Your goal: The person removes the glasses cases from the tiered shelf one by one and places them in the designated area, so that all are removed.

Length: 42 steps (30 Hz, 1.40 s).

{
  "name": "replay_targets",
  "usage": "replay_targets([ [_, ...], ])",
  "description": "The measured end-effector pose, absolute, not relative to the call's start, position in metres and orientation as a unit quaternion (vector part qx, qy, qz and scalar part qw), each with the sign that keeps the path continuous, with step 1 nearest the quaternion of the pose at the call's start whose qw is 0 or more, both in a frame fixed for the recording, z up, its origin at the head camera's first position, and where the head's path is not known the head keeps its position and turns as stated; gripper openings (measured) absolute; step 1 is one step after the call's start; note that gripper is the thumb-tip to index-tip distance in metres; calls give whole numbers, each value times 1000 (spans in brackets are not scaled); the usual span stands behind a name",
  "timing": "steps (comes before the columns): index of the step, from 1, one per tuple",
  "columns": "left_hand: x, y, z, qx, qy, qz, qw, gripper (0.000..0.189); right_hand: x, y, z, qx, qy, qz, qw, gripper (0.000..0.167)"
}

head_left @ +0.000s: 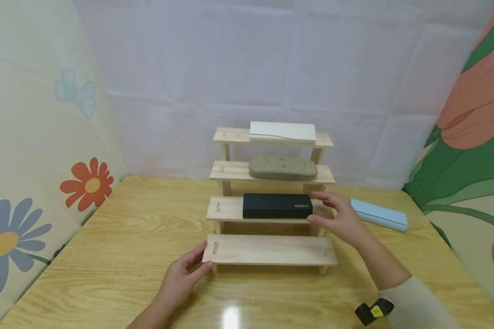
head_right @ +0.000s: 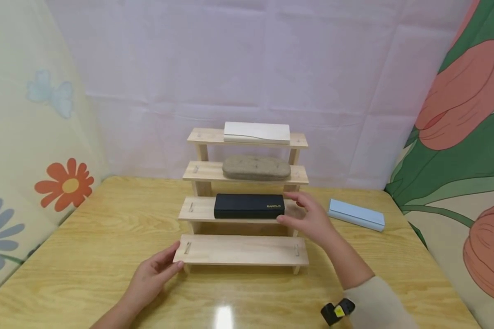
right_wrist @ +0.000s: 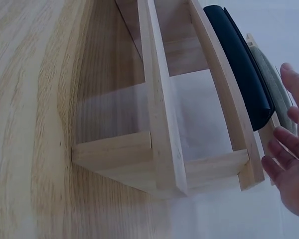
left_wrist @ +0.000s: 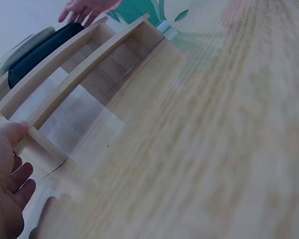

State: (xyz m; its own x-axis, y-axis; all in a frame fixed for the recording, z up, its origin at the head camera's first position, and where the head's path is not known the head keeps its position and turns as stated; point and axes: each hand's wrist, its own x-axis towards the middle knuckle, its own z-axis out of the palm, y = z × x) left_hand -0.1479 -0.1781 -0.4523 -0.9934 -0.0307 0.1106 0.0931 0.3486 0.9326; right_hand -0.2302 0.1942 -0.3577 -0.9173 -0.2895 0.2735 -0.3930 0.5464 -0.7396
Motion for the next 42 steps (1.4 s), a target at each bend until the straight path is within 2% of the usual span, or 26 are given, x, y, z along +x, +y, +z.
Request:
replay_targets([
  [15, -149, -180, -453, -20, -819, -570, 62, 55, -250, 173, -354, 208, -884, 416, 36, 67],
  [24, -148, -179, -453, -17, -817, -574, 59, 55, -257, 162, -353, 234, -887, 396, 37, 60],
  [33, -148, -178, -452, -12, -809, -585, 48, 55, -261, 155, -355, 231, -897, 376, 12, 62],
  [42, -148, -178, -453, -16, -811, -583, 52, 56, -264, 149, -356, 240, -901, 362, 16, 58],
])
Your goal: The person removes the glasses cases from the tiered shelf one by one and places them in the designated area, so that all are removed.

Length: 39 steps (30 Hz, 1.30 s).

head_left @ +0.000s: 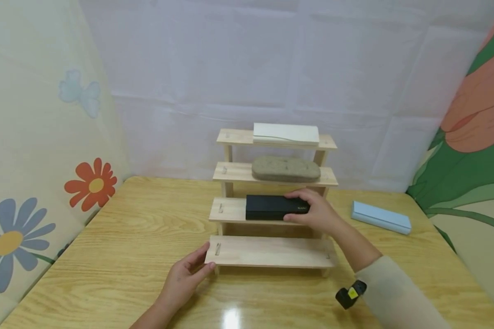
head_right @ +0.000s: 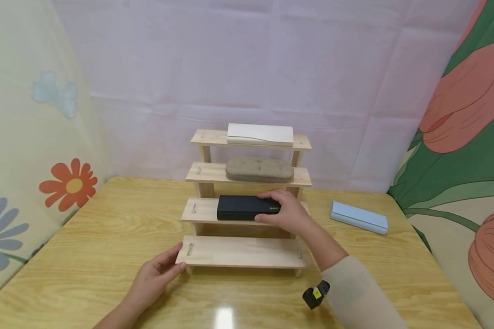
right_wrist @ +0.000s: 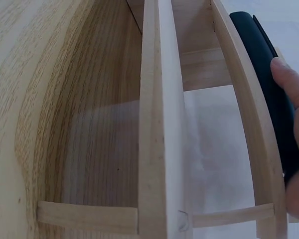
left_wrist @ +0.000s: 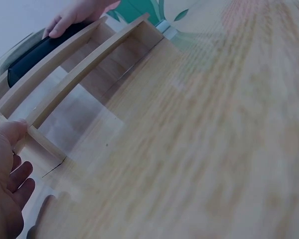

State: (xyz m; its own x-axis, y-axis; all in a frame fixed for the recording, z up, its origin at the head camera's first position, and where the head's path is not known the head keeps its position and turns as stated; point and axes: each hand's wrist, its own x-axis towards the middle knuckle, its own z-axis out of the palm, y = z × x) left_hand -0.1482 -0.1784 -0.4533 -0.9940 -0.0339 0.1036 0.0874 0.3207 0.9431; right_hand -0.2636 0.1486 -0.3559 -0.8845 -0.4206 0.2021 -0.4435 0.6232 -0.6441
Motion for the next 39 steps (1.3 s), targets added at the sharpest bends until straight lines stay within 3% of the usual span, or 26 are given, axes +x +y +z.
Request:
replay_targets([
  [39, -149, -178, -453, -12, -810, -584, 49, 55, -255, 166, -349, 218, -904, 361, 67, 60],
])
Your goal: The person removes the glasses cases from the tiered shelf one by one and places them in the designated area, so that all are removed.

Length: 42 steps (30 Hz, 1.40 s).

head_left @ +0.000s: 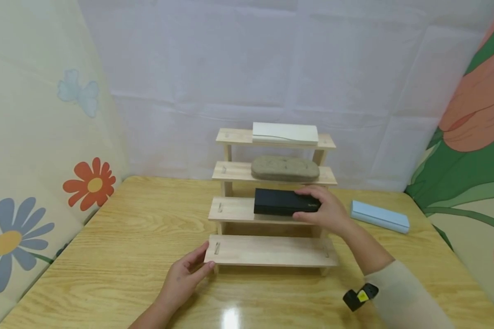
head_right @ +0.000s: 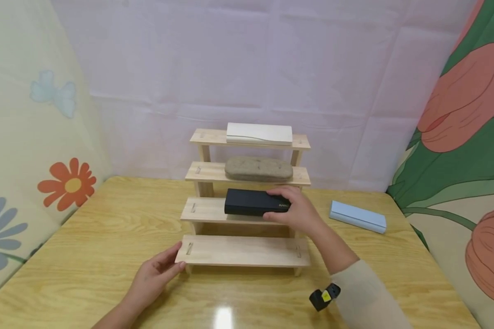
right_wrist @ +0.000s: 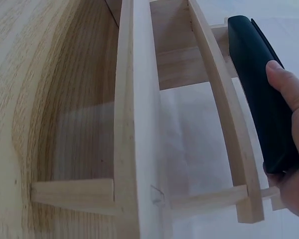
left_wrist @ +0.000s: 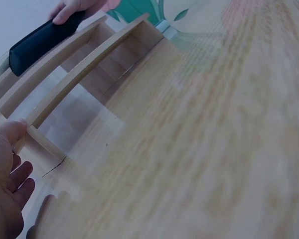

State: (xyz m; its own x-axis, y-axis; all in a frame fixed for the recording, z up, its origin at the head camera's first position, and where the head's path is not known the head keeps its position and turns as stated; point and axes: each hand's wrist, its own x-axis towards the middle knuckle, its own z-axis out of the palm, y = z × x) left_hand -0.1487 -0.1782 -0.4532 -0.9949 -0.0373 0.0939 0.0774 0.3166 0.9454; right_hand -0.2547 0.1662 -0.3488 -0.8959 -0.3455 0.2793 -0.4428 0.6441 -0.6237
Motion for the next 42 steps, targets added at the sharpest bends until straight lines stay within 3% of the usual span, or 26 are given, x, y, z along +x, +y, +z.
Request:
replay_targets([
  [42, -148, -178, -454, -11, -814, -578, 55, 55, -213, 248, -337, 152, -916, 350, 121, 60],
])
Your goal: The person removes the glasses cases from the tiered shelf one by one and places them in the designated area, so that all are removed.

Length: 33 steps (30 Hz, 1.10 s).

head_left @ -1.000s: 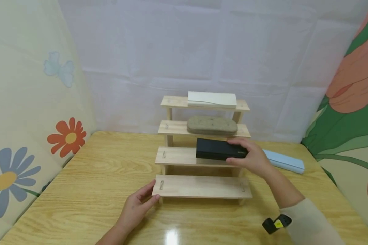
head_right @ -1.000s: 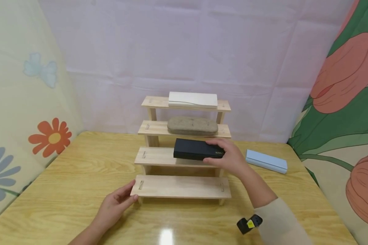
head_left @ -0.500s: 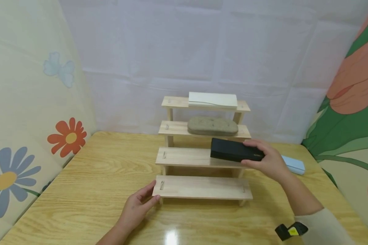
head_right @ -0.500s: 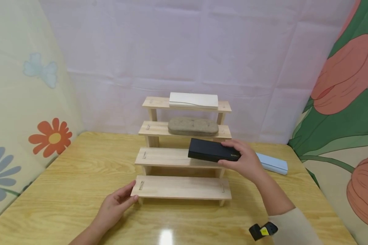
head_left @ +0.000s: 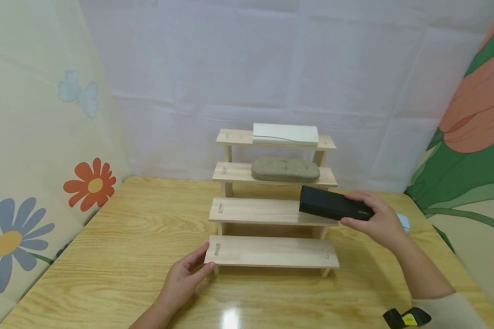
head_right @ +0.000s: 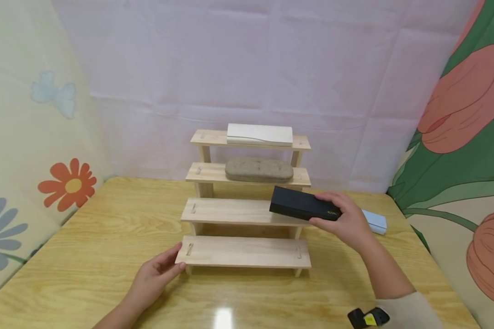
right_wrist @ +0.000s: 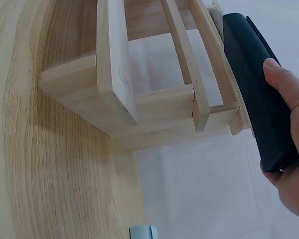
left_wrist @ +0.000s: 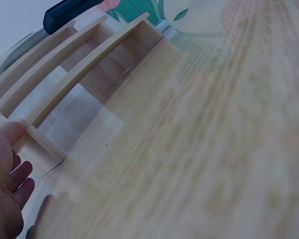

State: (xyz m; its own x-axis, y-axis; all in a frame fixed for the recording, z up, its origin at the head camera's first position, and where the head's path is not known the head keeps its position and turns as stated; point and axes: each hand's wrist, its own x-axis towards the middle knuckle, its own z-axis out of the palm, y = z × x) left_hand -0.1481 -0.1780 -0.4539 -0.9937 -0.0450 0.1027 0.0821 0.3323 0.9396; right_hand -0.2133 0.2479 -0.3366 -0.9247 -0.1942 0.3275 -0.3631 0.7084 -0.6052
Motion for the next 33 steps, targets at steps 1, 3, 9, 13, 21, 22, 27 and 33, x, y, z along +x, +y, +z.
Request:
replay_targets([
  [1, -148, -178, -454, -12, -814, -578, 56, 55, -212, 249, -337, 154, -916, 348, 127, 59],
  [3, -147, -178, -454, -13, -814, -578, 56, 55, -211, 252, -338, 156, -916, 343, 140, 57],
  [9, -147, -178, -454, -15, -815, -576, 57, 55, -204, 262, -341, 148, -916, 331, 170, 54],
  [13, -146, -178, -454, -15, -817, -573, 55, 55, -200, 272, -343, 135, -918, 328, 178, 54],
  [21, -147, -178, -453, -17, -817, -574, 51, 55, -195, 293, -346, 109, -916, 335, 193, 56],
  [22, -148, -178, -453, -18, -818, -573, 50, 55, -194, 295, -346, 106, -916, 335, 192, 56],
  [27, -148, -178, -452, -19, -821, -569, 50, 56, -192, 306, -347, 77, -925, 329, 174, 59],
  [33, -148, -179, -452, -21, -820, -569, 55, 55, -190, 318, -349, 52, -931, 330, 144, 65],
])
